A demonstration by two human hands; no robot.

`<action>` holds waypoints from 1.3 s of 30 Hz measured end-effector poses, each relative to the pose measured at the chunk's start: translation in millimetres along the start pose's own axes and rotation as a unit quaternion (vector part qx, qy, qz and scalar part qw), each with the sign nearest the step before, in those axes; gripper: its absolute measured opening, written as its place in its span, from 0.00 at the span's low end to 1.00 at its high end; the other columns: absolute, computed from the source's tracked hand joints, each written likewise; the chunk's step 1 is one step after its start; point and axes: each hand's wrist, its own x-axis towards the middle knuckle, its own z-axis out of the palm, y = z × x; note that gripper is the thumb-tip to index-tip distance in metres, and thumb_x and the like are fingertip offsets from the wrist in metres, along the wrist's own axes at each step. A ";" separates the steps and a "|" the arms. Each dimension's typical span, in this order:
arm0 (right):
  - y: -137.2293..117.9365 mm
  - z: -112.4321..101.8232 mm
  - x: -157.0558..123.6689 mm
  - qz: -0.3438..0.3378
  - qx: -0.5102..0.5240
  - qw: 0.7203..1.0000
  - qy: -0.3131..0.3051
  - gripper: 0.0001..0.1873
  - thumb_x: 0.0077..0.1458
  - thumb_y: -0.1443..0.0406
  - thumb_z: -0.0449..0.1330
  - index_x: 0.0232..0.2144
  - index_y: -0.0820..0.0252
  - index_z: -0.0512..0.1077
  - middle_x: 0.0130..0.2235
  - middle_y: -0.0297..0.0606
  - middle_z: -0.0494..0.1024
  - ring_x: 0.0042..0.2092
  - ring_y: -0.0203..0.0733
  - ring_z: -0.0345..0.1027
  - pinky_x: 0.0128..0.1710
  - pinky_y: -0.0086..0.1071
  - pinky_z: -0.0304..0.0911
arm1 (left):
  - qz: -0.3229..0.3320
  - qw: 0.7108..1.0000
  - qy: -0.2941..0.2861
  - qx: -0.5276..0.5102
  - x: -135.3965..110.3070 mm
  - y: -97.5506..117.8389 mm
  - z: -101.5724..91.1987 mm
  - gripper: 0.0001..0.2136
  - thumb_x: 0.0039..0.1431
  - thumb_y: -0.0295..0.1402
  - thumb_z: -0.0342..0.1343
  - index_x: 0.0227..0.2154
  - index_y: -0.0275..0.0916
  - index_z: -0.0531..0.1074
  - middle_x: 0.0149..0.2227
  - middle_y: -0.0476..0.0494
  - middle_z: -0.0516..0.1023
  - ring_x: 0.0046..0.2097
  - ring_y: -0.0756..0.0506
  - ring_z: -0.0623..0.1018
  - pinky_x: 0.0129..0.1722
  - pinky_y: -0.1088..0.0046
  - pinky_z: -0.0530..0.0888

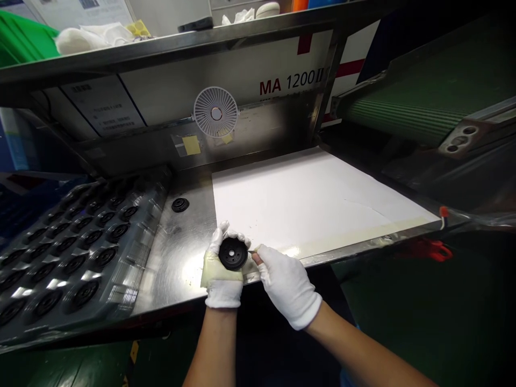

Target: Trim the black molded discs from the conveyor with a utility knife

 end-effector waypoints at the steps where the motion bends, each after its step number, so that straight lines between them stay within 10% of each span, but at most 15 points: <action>1: -1.3 1.1 -1.2 -0.002 0.004 1.000 -0.006 0.07 0.61 0.64 0.48 0.30 0.54 0.64 0.26 0.28 0.71 0.26 0.36 0.62 0.24 0.29 0.44 | -0.005 1.000 0.014 -0.011 1.2 -0.5 0.9 0.04 0.52 0.30 0.54 0.30 0.37 0.70 0.23 0.50 0.67 0.27 0.50 0.70 0.29 0.72 0.70; 15: -11.5 5.7 -1.8 -0.015 0.001 0.999 -0.033 0.10 0.61 0.62 0.47 0.28 0.55 0.64 0.25 0.29 0.70 0.25 0.36 0.62 0.24 0.31 0.45 | 0.005 0.999 0.027 -0.024 3.7 0.0 -1.1 0.03 0.50 0.27 0.55 0.29 0.37 0.70 0.24 0.50 0.68 0.28 0.51 0.70 0.33 0.72 0.71; 20: -9.7 4.0 0.2 -0.032 0.035 0.998 -0.037 0.10 0.62 0.63 0.46 0.31 0.55 0.65 0.28 0.29 0.72 0.28 0.37 0.64 0.26 0.30 0.47 | -0.015 0.998 -0.046 0.033 -4.3 7.7 -4.1 0.15 0.51 0.29 0.51 0.43 0.38 0.69 0.37 0.40 0.73 0.42 0.41 0.73 0.40 0.59 0.71; 30: -11.0 5.6 -4.7 -0.015 -0.003 0.999 -0.038 0.11 0.60 0.64 0.47 0.28 0.56 0.65 0.26 0.31 0.71 0.26 0.37 0.64 0.25 0.30 0.46 | -0.018 0.999 0.030 0.004 2.5 0.2 -7.2 0.05 0.49 0.28 0.56 0.32 0.38 0.71 0.24 0.50 0.69 0.29 0.50 0.71 0.37 0.69 0.72; 39: -4.9 4.4 -1.8 -0.018 0.042 0.998 -0.032 0.10 0.61 0.64 0.46 0.32 0.56 0.65 0.29 0.31 0.72 0.29 0.37 0.64 0.27 0.29 0.48 | -0.052 0.998 -0.020 0.027 -6.0 7.1 -10.8 0.13 0.49 0.29 0.50 0.38 0.36 0.71 0.29 0.43 0.71 0.34 0.45 0.73 0.36 0.63 0.72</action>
